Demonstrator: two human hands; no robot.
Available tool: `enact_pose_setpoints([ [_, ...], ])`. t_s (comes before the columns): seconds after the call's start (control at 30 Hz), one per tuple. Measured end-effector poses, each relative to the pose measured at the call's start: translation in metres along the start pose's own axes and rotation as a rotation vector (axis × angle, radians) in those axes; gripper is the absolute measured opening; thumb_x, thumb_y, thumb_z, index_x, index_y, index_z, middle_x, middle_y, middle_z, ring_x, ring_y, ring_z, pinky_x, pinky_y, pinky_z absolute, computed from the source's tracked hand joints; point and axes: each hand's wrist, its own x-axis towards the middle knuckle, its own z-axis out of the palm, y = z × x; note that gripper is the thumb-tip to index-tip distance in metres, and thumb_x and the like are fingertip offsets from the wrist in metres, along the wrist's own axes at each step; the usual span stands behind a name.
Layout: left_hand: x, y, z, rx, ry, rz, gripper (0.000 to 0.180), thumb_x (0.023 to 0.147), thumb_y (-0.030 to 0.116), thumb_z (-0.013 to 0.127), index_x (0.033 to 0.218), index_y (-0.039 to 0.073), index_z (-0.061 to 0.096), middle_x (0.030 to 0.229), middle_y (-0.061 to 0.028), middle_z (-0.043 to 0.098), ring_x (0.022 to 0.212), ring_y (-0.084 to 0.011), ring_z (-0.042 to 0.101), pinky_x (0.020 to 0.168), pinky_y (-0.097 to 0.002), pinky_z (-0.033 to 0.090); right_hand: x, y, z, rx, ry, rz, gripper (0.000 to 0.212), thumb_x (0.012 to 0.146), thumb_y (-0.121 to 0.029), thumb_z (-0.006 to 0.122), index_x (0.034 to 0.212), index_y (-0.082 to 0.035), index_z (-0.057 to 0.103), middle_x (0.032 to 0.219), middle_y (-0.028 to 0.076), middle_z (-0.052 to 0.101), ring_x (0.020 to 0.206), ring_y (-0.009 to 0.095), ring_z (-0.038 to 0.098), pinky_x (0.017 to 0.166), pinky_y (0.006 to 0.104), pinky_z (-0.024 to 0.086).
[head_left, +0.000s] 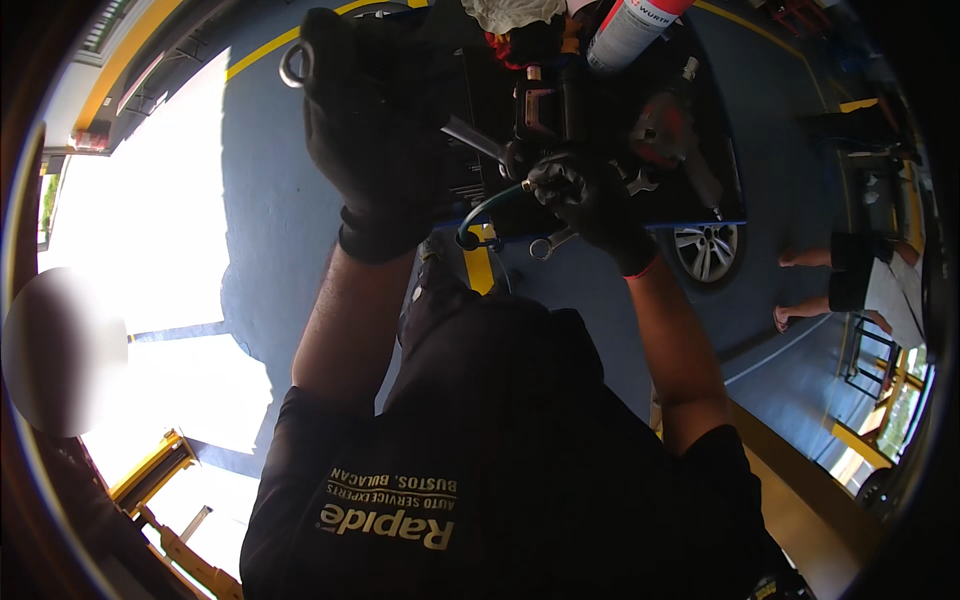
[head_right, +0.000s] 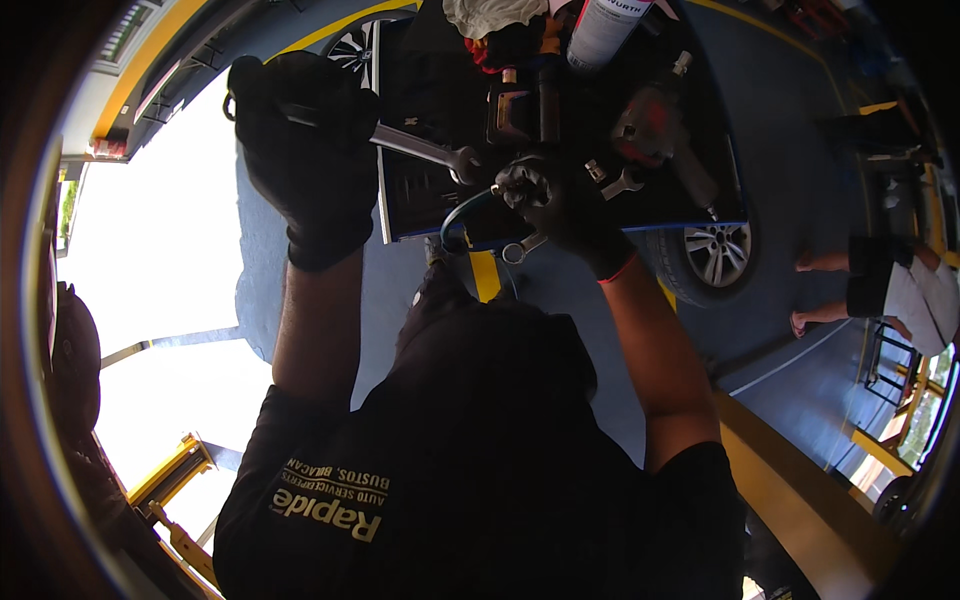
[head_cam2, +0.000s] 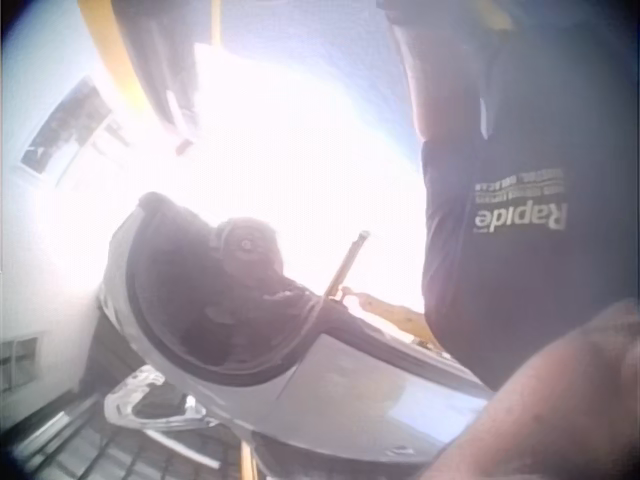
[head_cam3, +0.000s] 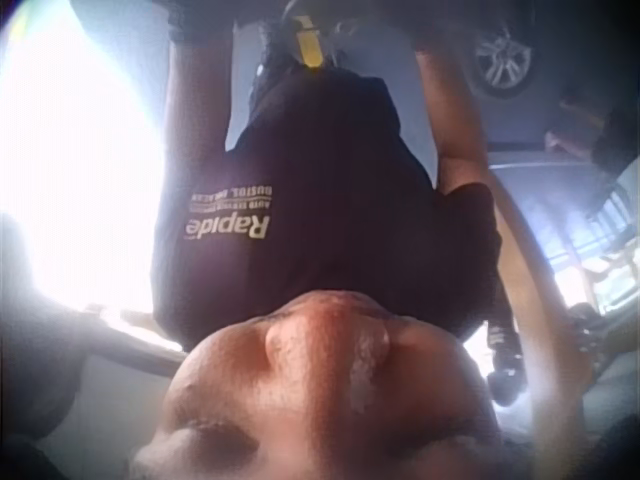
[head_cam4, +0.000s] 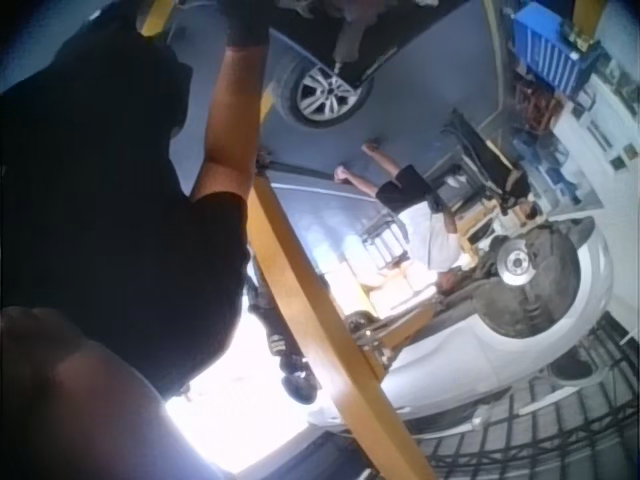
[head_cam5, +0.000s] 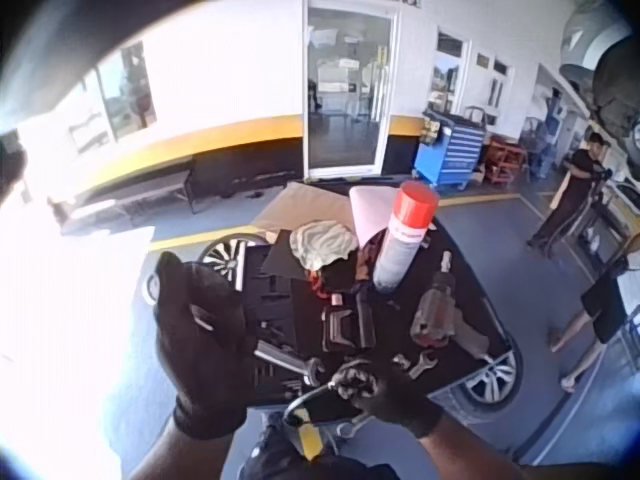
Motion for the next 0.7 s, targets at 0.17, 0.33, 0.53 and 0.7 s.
enact_pose_setpoints([
  [0.17, 0.002, -0.069, -0.019, 0.135, 0.063, 0.014, 0.047, 0.108, 0.049, 0.051, 0.092, 0.007, 0.065, 0.069, -0.0001, 0.057, 0.059, -0.0109, 0.054, 0.056, -0.0285, 0.045, -0.003, -0.009, -0.004, -0.035, 0.002, 0.083, 0.029, 0.082, -0.002, 0.081, 0.109, -0.006, 0.071, 0.103, 0.007, 0.068, 0.091, 0.017, 0.072, 0.078, 0.0321, 0.06],
  [0.33, 0.006, -0.089, -0.022, 0.158, -0.008, 0.081, 0.046, 0.108, 0.049, 0.051, 0.092, 0.008, 0.065, 0.068, 0.0014, 0.056, 0.059, -0.0093, 0.054, 0.055, -0.027, 0.045, -0.009, -0.009, -0.002, 0.081, 0.03, 0.128, 0.027, 0.083, -0.005, 0.081, 0.108, -0.004, 0.071, 0.104, 0.008, 0.07, 0.094, 0.017, 0.072, 0.082, 0.0327, 0.059],
  [0.53, 0.008, -0.111, -0.028, 0.02, 0.053, -0.048, 0.04, 0.106, 0.044, 0.058, 0.113, 0.006, 0.065, 0.086, 0.0023, 0.063, 0.073, -0.0105, 0.062, 0.064, -0.0275, 0.052, -0.013, -0.001, -0.002, -0.007, -0.046, 0.174, 0.026, 0.086, -0.007, 0.08, 0.109, -0.002, 0.072, 0.11, 0.008, 0.071, 0.102, 0.018, 0.071, 0.088, 0.0327, 0.058],
  [0.7, -0.005, -0.125, -0.015, -0.078, -0.126, -0.047, 0.037, 0.109, 0.038, 0.054, 0.123, 0.004, 0.061, 0.1, -0.0003, 0.066, 0.083, -0.0092, 0.066, 0.067, -0.0242, 0.053, -0.015, -0.004, -0.006, -0.115, -0.061, 0.233, 0.027, 0.084, -0.009, 0.081, 0.108, -0.002, 0.072, 0.116, 0.01, 0.069, 0.108, 0.021, 0.069, 0.089, 0.0359, 0.057],
])
